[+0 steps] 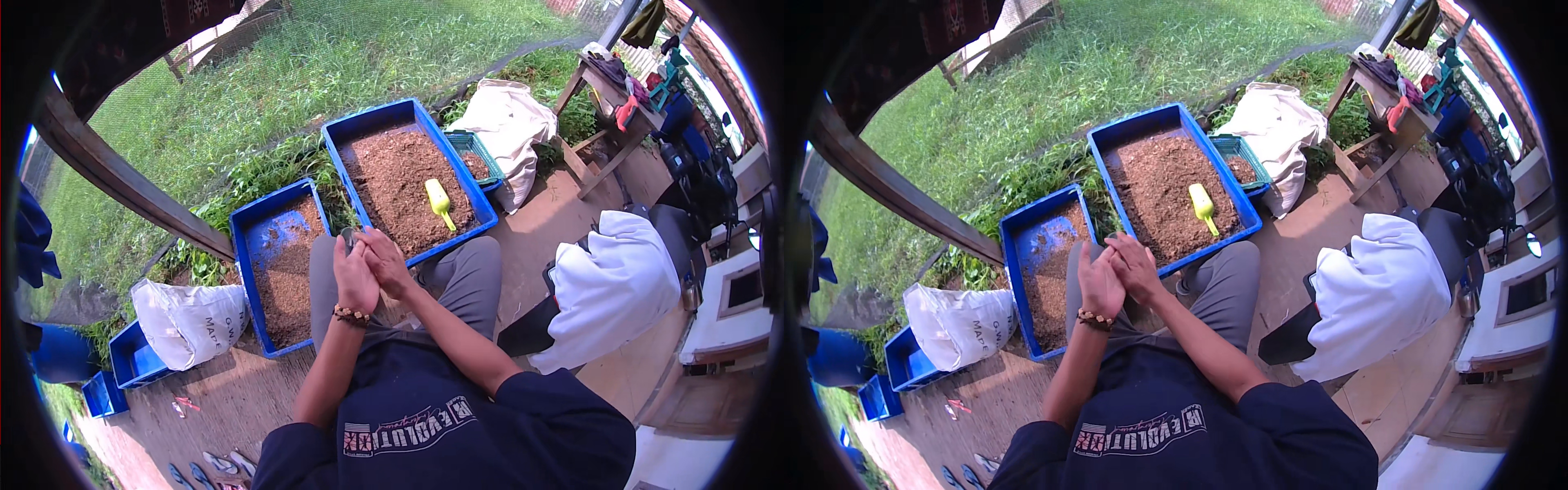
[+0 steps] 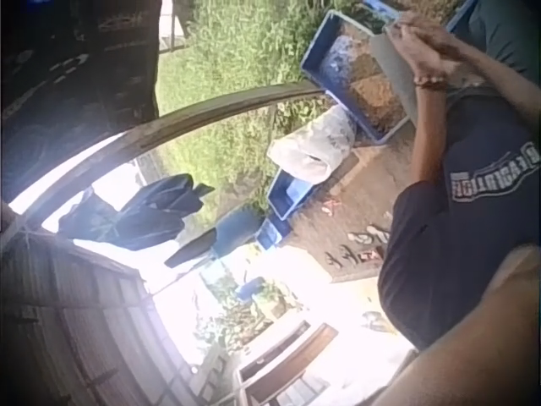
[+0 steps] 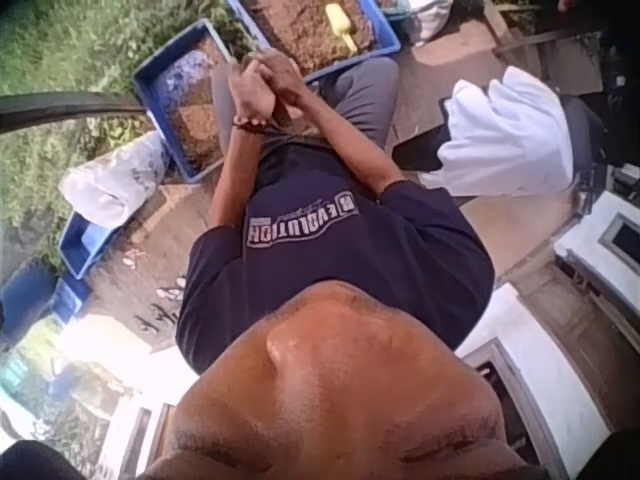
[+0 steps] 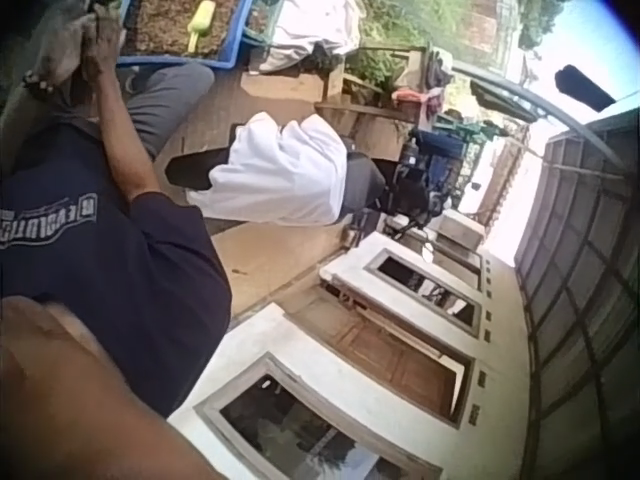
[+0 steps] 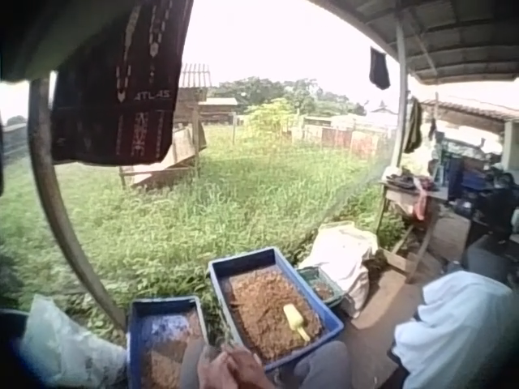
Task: Sorting organic substrate using a sieve and moving it between bins with a scoop.
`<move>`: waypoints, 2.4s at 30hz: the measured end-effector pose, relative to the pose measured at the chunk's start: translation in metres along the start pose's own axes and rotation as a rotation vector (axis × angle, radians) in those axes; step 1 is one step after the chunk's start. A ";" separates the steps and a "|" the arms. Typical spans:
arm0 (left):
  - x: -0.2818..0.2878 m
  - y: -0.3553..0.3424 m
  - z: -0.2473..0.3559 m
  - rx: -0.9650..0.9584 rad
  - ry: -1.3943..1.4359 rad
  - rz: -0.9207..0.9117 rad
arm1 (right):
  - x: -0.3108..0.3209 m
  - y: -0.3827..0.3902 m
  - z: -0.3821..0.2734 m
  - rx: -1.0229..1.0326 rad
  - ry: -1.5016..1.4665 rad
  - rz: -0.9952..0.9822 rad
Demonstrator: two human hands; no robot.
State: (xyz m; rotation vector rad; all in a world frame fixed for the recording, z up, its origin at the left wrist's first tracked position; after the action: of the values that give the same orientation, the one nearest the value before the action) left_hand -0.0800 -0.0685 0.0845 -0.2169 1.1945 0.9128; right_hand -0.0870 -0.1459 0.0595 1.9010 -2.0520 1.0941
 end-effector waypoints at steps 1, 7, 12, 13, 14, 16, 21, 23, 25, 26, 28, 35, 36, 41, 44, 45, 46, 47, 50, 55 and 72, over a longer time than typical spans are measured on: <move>-0.020 0.016 0.005 -0.059 -0.011 0.102 | 0.002 0.004 0.024 -0.316 -0.387 0.127; 0.029 0.028 0.021 -0.474 -0.396 0.331 | -0.007 -0.009 -0.124 -0.251 -0.714 0.073; 0.039 0.024 0.003 0.035 0.177 0.061 | -0.047 0.014 -0.067 -0.064 0.079 -0.216; 0.058 0.025 0.019 -0.036 -0.098 -0.176 | -0.035 -0.001 -0.074 0.058 0.038 -0.223; 0.042 0.030 0.018 -0.014 -0.090 -0.183 | -0.016 -0.003 -0.066 0.130 0.030 -0.200; -0.020 0.049 0.029 -0.017 0.199 0.088 | -0.005 0.015 -0.002 0.011 0.197 -0.071; -0.066 0.069 0.063 -0.953 -1.251 0.228 | -0.061 0.032 -0.013 -0.551 -1.050 0.080; -0.030 0.054 0.061 -0.895 -1.317 0.218 | -0.051 0.014 -0.079 -0.553 -1.410 0.156; -0.010 0.035 0.062 -0.776 -1.301 0.331 | 0.001 -0.007 -0.117 -0.303 -0.975 0.224; 0.008 0.029 0.060 -0.776 -1.304 0.336 | 0.016 -0.011 -0.130 -0.303 -0.980 0.221; 0.045 0.004 0.050 -0.302 -0.469 0.317 | 0.039 -0.025 -0.161 0.072 -0.910 0.058; -0.061 0.041 0.021 -0.080 0.008 0.049 | -0.006 0.012 0.027 -0.243 -0.360 0.067; -0.081 0.054 0.021 -0.181 -0.121 0.039 | -0.018 0.029 0.053 -0.522 -0.758 0.165; -0.027 0.033 0.006 0.075 0.246 -0.471 | 0.014 -0.001 -0.097 -0.635 -1.905 0.224; 0.004 0.020 -0.003 0.417 0.385 -0.597 | 0.034 -0.003 -0.075 -0.494 -1.368 0.289; 0.029 0.019 -0.004 0.367 0.177 -0.656 | 0.043 -0.009 -0.081 -0.491 -1.367 0.284; 0.026 0.017 -0.012 0.377 0.186 -0.655 | 0.066 -0.015 -0.091 -0.285 -1.216 0.307; 0.046 0.002 -0.016 0.216 -0.031 -0.232 | 0.083 -0.017 -0.102 -0.086 -1.059 0.322; 0.075 -0.002 -0.011 -0.015 -0.371 0.156 | 0.063 -0.026 -0.125 -0.035 -0.699 0.125; 0.027 0.020 0.009 0.118 -0.037 0.052 | 0.019 0.004 -0.052 0.192 0.121 -0.050; 0.103 0.061 0.063 -0.250 -1.803 0.548 | 0.108 0.070 0.102 -0.549 0.454 -0.108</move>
State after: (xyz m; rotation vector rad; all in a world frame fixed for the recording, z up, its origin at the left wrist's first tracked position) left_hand -0.0714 0.0579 0.0385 0.6861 -0.5859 1.1978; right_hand -0.1344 -0.2975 0.0163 1.3322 -1.7333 0.7407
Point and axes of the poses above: each hand's wrist, its own y-axis away from the middle knuckle, its own x-axis out of the back of the hand, z = x × y, the point moved 6 cm from there along -y, towards the middle knuckle, and after that the axes turned 7 degrees about x, right-handed, at the moved point
